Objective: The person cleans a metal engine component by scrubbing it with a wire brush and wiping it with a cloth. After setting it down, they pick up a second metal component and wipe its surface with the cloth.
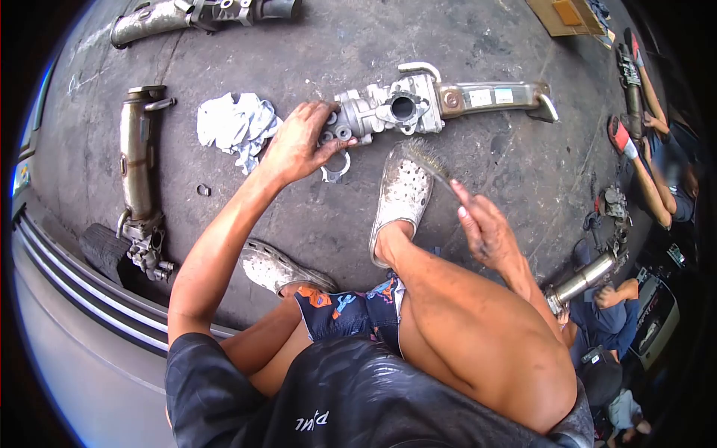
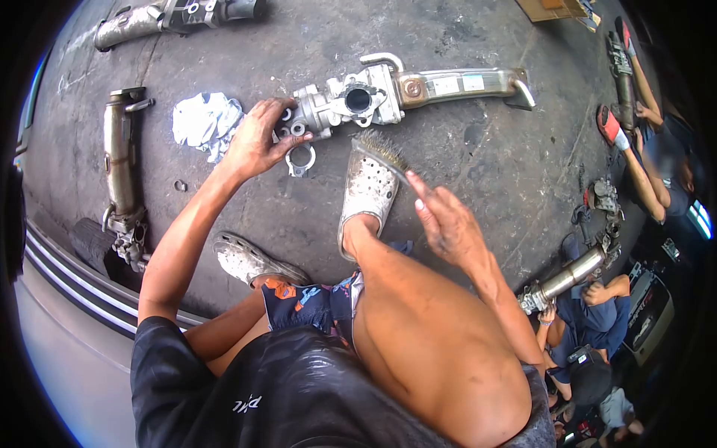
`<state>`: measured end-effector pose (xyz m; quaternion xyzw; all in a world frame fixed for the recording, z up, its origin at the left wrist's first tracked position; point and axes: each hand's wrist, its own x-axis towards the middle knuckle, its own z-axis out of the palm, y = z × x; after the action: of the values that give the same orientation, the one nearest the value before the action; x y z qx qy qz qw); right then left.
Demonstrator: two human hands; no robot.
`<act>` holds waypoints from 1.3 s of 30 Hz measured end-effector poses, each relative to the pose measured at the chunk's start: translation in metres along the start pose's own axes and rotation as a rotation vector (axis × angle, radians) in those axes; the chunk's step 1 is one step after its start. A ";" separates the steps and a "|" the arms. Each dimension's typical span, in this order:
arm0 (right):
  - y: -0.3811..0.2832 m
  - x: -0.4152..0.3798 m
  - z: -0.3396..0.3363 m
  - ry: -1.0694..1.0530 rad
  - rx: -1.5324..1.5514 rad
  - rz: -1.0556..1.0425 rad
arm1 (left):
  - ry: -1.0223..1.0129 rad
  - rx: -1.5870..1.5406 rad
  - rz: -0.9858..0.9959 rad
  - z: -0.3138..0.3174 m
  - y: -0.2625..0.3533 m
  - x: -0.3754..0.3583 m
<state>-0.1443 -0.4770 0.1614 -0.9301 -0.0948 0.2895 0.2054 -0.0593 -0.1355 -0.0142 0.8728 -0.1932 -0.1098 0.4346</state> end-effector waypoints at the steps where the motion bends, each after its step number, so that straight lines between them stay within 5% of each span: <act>1: -0.001 -0.003 0.007 -0.013 0.023 0.009 | 0.009 -0.021 -0.025 0.000 0.003 -0.001; 6: 0.001 -0.003 0.043 0.088 0.052 -0.096 | 0.008 -0.023 -0.131 -0.002 0.006 -0.002; 12: -0.029 0.090 0.080 0.126 -0.093 -0.184 | 0.041 0.006 -0.169 0.011 -0.007 -0.004; 14: -0.005 0.059 0.090 0.201 0.057 -0.208 | -0.049 -0.053 -0.228 0.006 -0.007 -0.003; 19: 0.023 -0.011 0.064 0.139 -0.021 -0.068 | 0.100 -0.043 -0.131 0.019 -0.018 -0.005; 25: -0.056 0.105 0.073 0.129 -0.002 -0.134 | 0.133 -0.012 -0.161 0.020 -0.018 -0.012; 28: -0.026 0.064 0.073 0.197 0.086 -0.190 | 0.042 0.001 -0.199 0.008 -0.019 -0.013; 33: 0.029 -0.030 0.054 0.183 0.076 0.085 | 0.016 -0.005 -0.199 0.001 -0.020 -0.014; 37: -0.075 0.010 -0.032 0.018 0.457 0.502 | -0.070 0.025 -0.260 -0.005 -0.010 -0.011; 39: -0.109 0.036 -0.063 -0.023 0.396 0.334 | -0.132 0.071 -0.240 -0.009 -0.008 -0.007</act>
<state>-0.0849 -0.3893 0.2380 -0.8710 0.1161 0.3431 0.3320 -0.0599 -0.1216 -0.0153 0.8952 -0.1194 -0.2115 0.3737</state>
